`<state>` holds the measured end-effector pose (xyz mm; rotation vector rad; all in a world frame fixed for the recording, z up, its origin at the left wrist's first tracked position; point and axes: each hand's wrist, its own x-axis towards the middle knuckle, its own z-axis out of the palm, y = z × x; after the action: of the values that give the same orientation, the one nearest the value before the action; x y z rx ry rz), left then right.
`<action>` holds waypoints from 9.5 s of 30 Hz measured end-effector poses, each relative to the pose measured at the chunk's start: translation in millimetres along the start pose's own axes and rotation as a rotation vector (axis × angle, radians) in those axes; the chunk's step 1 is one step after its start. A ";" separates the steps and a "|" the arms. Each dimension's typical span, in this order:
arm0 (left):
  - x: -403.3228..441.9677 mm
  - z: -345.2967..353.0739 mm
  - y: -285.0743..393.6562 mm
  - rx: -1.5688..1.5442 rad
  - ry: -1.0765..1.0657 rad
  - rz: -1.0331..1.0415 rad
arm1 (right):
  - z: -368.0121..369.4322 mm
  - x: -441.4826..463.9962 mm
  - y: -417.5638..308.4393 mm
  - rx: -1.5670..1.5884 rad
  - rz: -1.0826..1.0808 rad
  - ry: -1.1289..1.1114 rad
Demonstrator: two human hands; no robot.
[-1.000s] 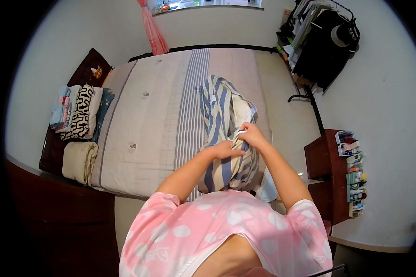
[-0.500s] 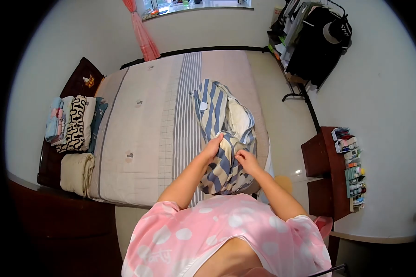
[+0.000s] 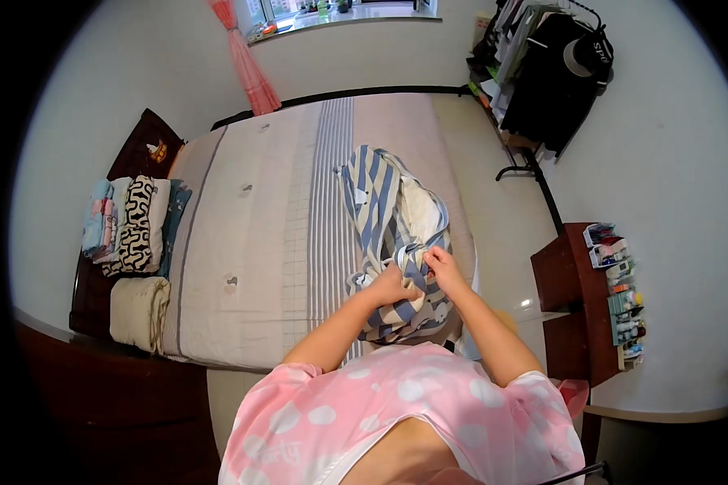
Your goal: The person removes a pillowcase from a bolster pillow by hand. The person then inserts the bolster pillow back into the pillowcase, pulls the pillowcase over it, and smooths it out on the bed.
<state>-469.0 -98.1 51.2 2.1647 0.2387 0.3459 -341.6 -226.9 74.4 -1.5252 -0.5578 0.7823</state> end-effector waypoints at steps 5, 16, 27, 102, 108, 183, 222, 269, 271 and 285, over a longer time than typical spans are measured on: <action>6.7 -27.2 -12.2 -0.502 0.064 -0.596 | -33.2 21.4 28.3 -0.356 -0.178 0.157; 32.4 -39.8 -6.6 -1.184 -0.139 -0.888 | 14.5 -29.1 -37.5 -0.755 -0.309 0.068; 32.9 -36.2 -14.3 -1.109 -0.188 -0.969 | -41.8 -15.8 -14.2 -0.487 0.070 0.047; -99.3 -20.0 69.0 0.513 0.268 -0.286 | 34.1 0.4 3.4 -0.638 -0.300 -1.234; -96.2 -28.7 85.9 0.455 0.570 -0.405 | 19.4 -10.4 13.2 -0.653 -0.166 -1.157; -162.8 72.8 51.6 -0.151 0.919 -0.802 | -77.1 50.9 116.2 -0.048 0.760 -0.708; -254.3 375.6 203.7 0.137 -0.228 -0.257 | -243.4 -330.3 253.7 0.419 0.635 0.244; -262.4 489.0 81.0 -0.082 0.468 -1.056 | -233.6 -257.2 348.7 -0.513 0.313 -0.314; -237.6 499.2 114.8 0.061 0.301 -0.801 | -227.5 -255.0 344.2 -0.386 0.377 -0.336; -222.4 483.8 45.8 0.503 0.272 -0.797 | -340.5 -236.8 404.6 -0.736 0.310 0.027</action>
<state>-515.7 -559.6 -214.3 2.2766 1.4136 0.1160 -280.0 -672.6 -290.7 -2.3390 -0.6335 0.8326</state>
